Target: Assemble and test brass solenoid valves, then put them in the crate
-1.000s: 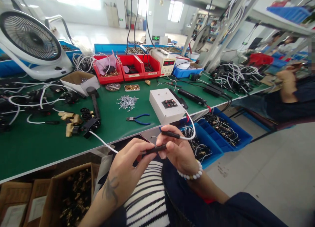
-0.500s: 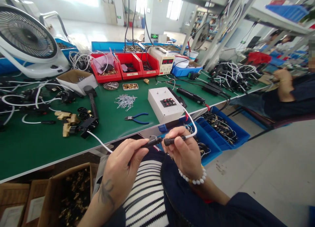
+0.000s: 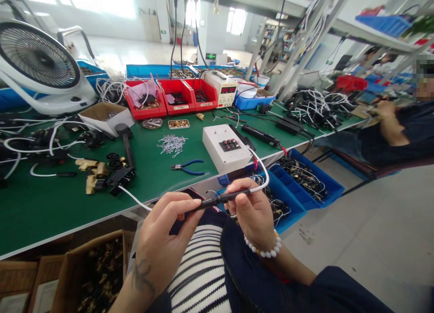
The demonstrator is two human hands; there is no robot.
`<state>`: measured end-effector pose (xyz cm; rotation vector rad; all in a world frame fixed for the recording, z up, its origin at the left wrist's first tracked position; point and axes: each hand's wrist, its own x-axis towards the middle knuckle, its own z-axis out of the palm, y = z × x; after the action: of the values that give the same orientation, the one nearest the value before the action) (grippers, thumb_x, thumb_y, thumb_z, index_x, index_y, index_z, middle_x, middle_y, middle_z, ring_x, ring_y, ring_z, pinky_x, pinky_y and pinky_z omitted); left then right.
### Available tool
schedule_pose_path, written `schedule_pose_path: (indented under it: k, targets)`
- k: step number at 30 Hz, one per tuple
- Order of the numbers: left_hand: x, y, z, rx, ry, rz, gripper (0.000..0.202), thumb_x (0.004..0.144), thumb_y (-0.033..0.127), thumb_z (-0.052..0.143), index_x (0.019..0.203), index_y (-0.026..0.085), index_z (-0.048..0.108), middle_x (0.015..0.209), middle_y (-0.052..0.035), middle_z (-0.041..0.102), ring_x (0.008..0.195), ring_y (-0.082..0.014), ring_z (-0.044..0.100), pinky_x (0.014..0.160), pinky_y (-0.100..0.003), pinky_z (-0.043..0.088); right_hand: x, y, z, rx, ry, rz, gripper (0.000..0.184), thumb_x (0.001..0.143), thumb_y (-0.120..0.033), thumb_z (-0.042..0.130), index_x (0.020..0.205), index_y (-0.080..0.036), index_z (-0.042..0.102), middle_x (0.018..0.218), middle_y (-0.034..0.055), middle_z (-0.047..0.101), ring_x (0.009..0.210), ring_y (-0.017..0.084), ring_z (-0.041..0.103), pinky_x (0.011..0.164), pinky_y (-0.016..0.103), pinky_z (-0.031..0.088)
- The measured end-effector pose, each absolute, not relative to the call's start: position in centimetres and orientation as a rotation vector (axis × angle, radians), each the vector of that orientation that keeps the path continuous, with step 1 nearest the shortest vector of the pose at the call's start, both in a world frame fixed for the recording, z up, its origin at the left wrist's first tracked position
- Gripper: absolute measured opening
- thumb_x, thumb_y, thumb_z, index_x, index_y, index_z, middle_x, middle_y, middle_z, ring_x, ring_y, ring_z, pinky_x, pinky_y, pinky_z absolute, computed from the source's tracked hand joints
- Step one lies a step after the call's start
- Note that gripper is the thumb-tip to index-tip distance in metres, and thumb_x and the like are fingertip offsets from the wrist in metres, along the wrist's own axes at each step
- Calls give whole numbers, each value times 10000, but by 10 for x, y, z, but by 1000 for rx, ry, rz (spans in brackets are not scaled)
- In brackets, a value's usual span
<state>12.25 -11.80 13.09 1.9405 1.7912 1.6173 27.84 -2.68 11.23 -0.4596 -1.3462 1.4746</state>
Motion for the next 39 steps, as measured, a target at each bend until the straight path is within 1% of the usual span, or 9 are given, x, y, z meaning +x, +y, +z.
schedule_pose_path:
  k: [5,10,14,17,21,24,29,36,39]
  targets:
    - [122,-119,131,1943,1775,1626,144,893,124,659,993,222,623,945,27,634,756,-68,580,676,-159,491,278,-25,115,-497,-1380,1449,284,881,-485,696,913,-207,646,675,-24,555,515,96,464,499,237,407]
    - [122,-119,130,1981,1759,1629,139,891,116,658,980,218,625,940,21,636,745,-70,584,673,-162,499,277,-25,117,-476,-1368,1469,250,889,-448,699,892,-204,642,661,-30,541,513,87,463,487,221,387]
    - [122,-118,130,2015,1750,1603,139,896,123,654,992,220,629,921,17,637,706,-75,578,638,-168,501,277,-25,116,-503,-1385,1463,261,887,-455,697,884,-201,637,631,-34,527,507,95,462,471,219,375]
    - [122,-117,131,1997,1750,1595,134,900,130,648,991,225,627,915,22,636,687,-70,571,634,-158,499,276,-25,117,-481,-1386,1463,265,879,-459,707,886,-200,647,657,-28,535,515,91,471,472,215,372]
    - [123,-117,130,1973,1765,1601,108,910,155,637,986,231,628,913,25,638,689,-70,577,644,-149,502,275,-27,119,-428,-1340,1494,312,909,-510,651,961,-203,674,721,-13,541,542,88,487,484,218,377]
    - [122,-117,129,1959,1811,1600,90,916,200,637,1000,233,638,923,19,647,714,-82,599,660,-158,511,275,-30,121,-429,-1293,1511,305,943,-502,604,1003,-211,675,695,-14,539,549,98,489,498,225,385]
    - [120,-115,127,1982,1818,1549,89,928,239,629,1008,226,666,846,32,665,708,-87,622,688,-158,511,275,-31,120,-494,-1277,1466,292,934,-485,619,933,-198,673,712,8,586,549,109,495,488,232,383]
    - [121,-114,124,2046,1774,1564,77,917,166,628,977,202,658,857,15,699,731,-99,641,720,-176,509,269,-36,108,-489,-1246,1451,285,935,-491,620,904,-208,614,560,-63,450,468,93,401,468,217,353]
    - [123,-110,120,2048,1734,1467,52,931,203,611,959,201,654,834,1,698,737,-131,647,694,-222,517,269,-36,99,-523,-1250,1525,339,946,-540,575,903,-204,595,568,-55,481,483,102,442,483,224,385]
